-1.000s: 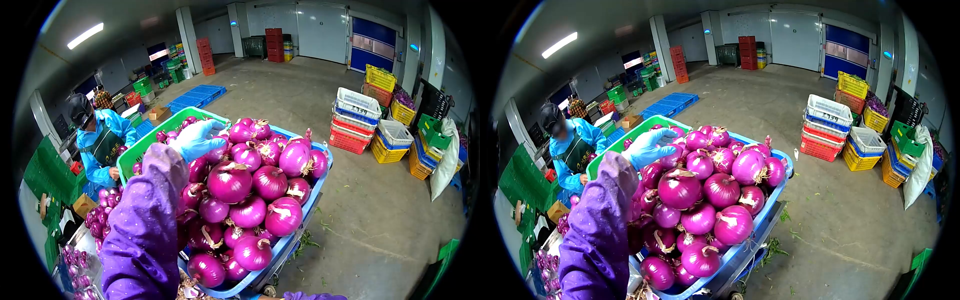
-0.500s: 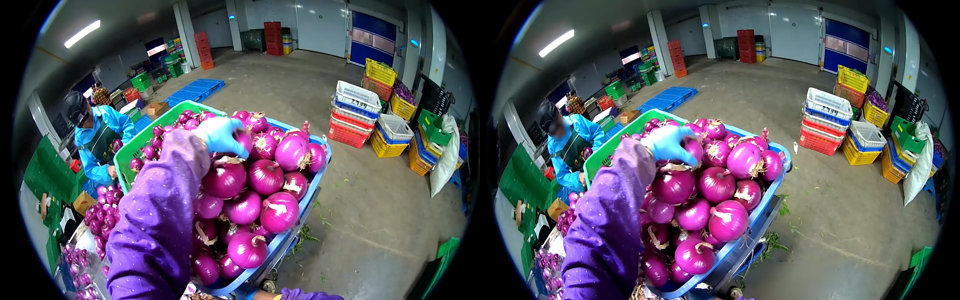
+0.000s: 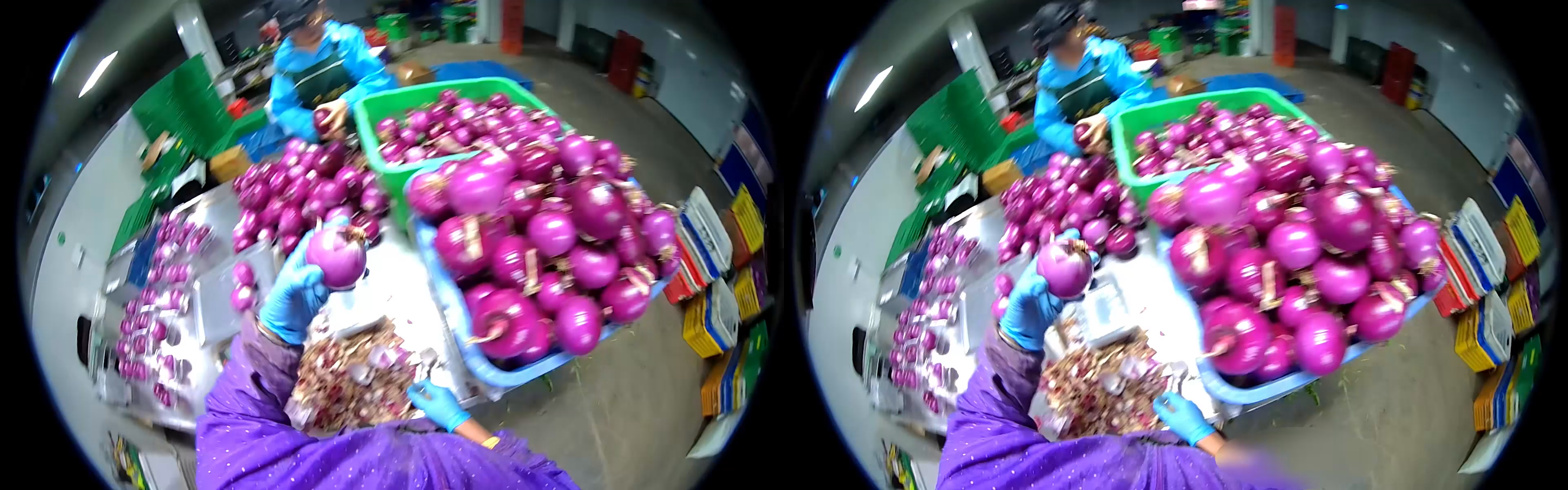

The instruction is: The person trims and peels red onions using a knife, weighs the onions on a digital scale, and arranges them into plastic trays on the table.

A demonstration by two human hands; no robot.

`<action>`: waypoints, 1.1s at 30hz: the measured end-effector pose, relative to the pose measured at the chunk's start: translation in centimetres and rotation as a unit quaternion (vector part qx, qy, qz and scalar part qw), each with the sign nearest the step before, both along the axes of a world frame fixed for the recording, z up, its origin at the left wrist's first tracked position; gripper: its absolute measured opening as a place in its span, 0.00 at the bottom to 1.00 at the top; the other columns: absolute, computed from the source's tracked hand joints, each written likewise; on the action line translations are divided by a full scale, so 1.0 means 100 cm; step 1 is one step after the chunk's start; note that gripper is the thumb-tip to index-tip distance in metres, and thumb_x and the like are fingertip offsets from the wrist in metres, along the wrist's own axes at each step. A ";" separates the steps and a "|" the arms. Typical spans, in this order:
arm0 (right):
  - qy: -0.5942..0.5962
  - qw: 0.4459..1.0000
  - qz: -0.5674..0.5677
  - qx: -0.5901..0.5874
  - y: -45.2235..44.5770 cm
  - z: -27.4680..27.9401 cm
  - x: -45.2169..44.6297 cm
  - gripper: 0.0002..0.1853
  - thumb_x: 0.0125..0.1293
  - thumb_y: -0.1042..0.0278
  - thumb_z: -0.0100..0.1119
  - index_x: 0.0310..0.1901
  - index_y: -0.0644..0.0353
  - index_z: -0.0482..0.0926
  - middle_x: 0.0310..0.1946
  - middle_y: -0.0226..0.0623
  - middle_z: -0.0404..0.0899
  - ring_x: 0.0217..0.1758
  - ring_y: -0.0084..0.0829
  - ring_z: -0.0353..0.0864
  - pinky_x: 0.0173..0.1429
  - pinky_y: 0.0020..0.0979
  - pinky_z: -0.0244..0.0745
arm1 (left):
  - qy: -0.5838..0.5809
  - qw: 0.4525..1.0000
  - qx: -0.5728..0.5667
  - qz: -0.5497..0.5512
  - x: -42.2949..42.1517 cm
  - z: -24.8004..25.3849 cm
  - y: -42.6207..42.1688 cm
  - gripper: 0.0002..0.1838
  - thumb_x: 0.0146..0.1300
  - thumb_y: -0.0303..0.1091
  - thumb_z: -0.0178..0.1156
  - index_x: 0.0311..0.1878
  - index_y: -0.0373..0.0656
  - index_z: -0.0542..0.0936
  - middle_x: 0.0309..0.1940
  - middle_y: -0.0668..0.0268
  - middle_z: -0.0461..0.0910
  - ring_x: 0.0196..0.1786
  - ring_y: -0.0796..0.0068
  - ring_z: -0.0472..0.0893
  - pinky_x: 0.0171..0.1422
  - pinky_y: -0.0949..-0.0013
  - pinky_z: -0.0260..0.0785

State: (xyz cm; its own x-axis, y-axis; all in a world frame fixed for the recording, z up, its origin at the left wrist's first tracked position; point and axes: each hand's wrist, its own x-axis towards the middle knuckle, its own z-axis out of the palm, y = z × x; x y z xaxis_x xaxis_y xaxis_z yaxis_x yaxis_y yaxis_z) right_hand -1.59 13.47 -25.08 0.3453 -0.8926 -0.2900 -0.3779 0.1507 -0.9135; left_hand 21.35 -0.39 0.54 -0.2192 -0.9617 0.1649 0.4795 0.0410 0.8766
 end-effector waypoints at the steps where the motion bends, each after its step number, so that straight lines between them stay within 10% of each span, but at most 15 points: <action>1: -0.004 1.000 -0.011 0.017 -0.003 0.006 0.011 0.15 0.64 0.57 0.60 0.45 0.59 0.79 0.31 0.38 0.82 0.33 0.29 0.80 0.40 0.32 0.75 | 0.005 0.999 0.027 0.020 0.020 -0.022 0.019 0.44 0.50 0.41 0.69 0.67 0.35 0.61 0.56 0.54 0.73 0.52 0.59 0.80 0.53 0.64 0.79; 3: -0.062 0.991 -0.053 -0.110 -0.005 0.034 0.038 0.12 0.64 0.58 0.60 0.42 0.57 0.79 0.30 0.46 0.81 0.33 0.42 0.83 0.38 0.36 0.76 | 0.045 0.988 0.134 0.059 0.058 -0.071 0.060 0.40 0.51 0.43 0.68 0.65 0.35 0.63 0.52 0.54 0.76 0.47 0.58 0.82 0.48 0.65 0.80; 12: 0.040 0.940 0.034 -0.338 -0.022 0.087 0.131 0.08 0.59 0.65 0.59 0.38 0.54 0.72 0.28 0.38 0.77 0.28 0.44 0.79 0.29 0.41 0.73 | 0.066 0.924 0.345 0.148 0.093 -0.148 0.149 0.34 0.61 0.60 0.58 0.56 0.39 0.69 0.43 0.52 0.80 0.33 0.62 0.84 0.27 0.71 0.77; 33: 0.104 0.988 -0.037 -0.111 0.033 0.034 0.079 0.11 0.63 0.60 0.58 0.41 0.57 0.75 0.32 0.48 0.82 0.36 0.49 0.83 0.39 0.42 0.77 | 0.031 0.937 0.349 0.002 0.091 -0.148 0.162 0.38 0.61 0.65 0.51 0.56 0.37 0.70 0.36 0.52 0.82 0.29 0.69 0.82 0.22 0.78 0.72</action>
State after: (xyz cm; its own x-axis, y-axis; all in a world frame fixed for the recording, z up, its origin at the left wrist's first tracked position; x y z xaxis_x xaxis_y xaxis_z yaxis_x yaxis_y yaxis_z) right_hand 6.34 16.81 -21.72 0.2312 -0.9623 -0.1429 -0.5557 -0.0101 -0.8313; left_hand 30.40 15.83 -14.31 -0.2257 -0.8406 -0.4923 0.5310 -0.5299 0.6613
